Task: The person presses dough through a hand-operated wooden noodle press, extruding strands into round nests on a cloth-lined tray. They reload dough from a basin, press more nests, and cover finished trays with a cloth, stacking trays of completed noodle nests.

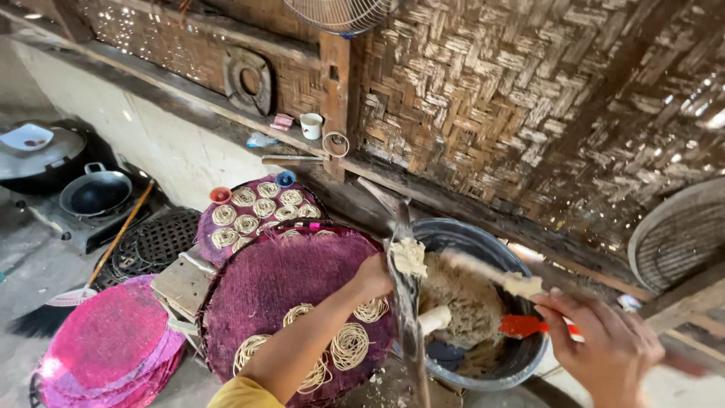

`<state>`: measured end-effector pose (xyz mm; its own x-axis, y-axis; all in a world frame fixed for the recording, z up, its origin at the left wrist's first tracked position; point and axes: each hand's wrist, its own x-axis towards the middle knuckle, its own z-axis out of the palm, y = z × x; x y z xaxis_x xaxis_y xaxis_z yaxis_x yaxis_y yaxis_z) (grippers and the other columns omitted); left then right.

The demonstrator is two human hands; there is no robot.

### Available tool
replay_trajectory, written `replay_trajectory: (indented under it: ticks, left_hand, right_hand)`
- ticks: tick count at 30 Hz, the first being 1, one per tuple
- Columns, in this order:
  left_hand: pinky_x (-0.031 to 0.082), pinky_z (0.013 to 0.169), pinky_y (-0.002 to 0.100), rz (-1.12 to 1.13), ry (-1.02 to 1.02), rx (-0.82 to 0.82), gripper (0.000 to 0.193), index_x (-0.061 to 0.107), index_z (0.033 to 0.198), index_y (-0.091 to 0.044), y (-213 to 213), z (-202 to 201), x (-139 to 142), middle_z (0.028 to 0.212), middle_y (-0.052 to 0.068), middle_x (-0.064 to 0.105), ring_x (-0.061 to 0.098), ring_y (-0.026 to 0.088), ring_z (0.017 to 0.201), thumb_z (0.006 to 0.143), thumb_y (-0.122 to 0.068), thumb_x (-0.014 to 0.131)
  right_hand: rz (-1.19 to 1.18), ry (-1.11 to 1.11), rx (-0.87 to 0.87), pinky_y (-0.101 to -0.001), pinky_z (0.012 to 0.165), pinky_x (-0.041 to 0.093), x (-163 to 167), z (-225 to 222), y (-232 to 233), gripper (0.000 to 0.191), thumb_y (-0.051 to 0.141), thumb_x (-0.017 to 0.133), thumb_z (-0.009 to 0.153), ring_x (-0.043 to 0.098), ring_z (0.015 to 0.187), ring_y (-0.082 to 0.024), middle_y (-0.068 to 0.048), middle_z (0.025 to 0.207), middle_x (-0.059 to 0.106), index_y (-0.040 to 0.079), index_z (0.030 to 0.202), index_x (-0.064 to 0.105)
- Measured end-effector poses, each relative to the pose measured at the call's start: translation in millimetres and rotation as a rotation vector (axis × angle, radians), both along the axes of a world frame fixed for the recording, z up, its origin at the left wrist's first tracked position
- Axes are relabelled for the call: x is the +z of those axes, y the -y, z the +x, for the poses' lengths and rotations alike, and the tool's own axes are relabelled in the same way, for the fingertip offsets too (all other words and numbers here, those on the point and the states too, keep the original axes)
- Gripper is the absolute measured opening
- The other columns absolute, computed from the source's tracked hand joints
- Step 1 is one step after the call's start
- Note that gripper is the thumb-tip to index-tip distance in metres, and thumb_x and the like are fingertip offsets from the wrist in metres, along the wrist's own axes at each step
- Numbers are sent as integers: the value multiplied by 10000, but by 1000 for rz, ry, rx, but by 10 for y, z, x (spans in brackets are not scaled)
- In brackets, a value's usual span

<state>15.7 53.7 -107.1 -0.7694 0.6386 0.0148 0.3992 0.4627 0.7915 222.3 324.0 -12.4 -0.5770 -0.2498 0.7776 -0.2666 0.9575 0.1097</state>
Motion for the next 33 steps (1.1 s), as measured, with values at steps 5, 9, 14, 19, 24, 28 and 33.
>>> replay_trajectory:
  ticks: [5,9,14,19,24,28,33]
  left_hand:
    - [567,909,382,135,-246,59,407,754,1094,-68,-271,308,15,1091,199,742,719,334,979,718,-202,836]
    - [581,877,376,160,-116,153,403,758,1147,-127,-53,191,32,1116,149,768,747,321,980,823,-366,731]
    - [576,854,460,153,-203,145,582,734,1098,-55,-94,154,-36,1040,229,739,710,410,972,618,-379,795]
    - [565,867,454,238,-44,191,497,752,1105,-89,-188,155,-33,1079,213,744,707,389,1028,751,-438,748]
    - [551,883,441,304,-63,164,479,726,1174,-98,-12,102,68,1123,199,736,690,382,1056,824,-423,693]
    - [555,915,456,283,-315,13,431,722,1184,-83,-143,241,45,1186,214,720,694,397,1065,858,-363,680]
    - [568,878,438,151,-40,139,363,741,1112,-93,-78,68,-120,1081,200,757,729,372,979,836,-327,709]
  right_hand:
    - [-1291,380,162,-222,685,445,-1285,-438,368,142,78,757,921,561,770,-81,-8,878,674,7,1043,742]
    - [-1114,504,30,-247,660,474,-1517,-169,154,184,79,809,856,587,719,-97,-45,826,726,6,1024,790]
    - [-859,94,22,-266,738,562,-1124,-219,140,224,137,800,857,720,789,-132,-87,930,767,9,1030,739]
    - [-414,-26,-53,-284,639,531,-1056,-222,497,198,158,873,787,708,687,-183,-93,815,762,41,891,752]
    - [-902,349,254,-274,710,577,-977,-152,426,226,115,839,765,736,790,-226,-106,893,793,26,954,753]
    - [-928,146,-24,-264,689,548,-952,-413,474,194,128,812,871,703,776,-165,-100,908,783,3,1003,745]
    - [-508,79,17,-245,698,557,-1261,-186,410,243,162,832,806,734,804,-128,-102,884,764,-26,921,729]
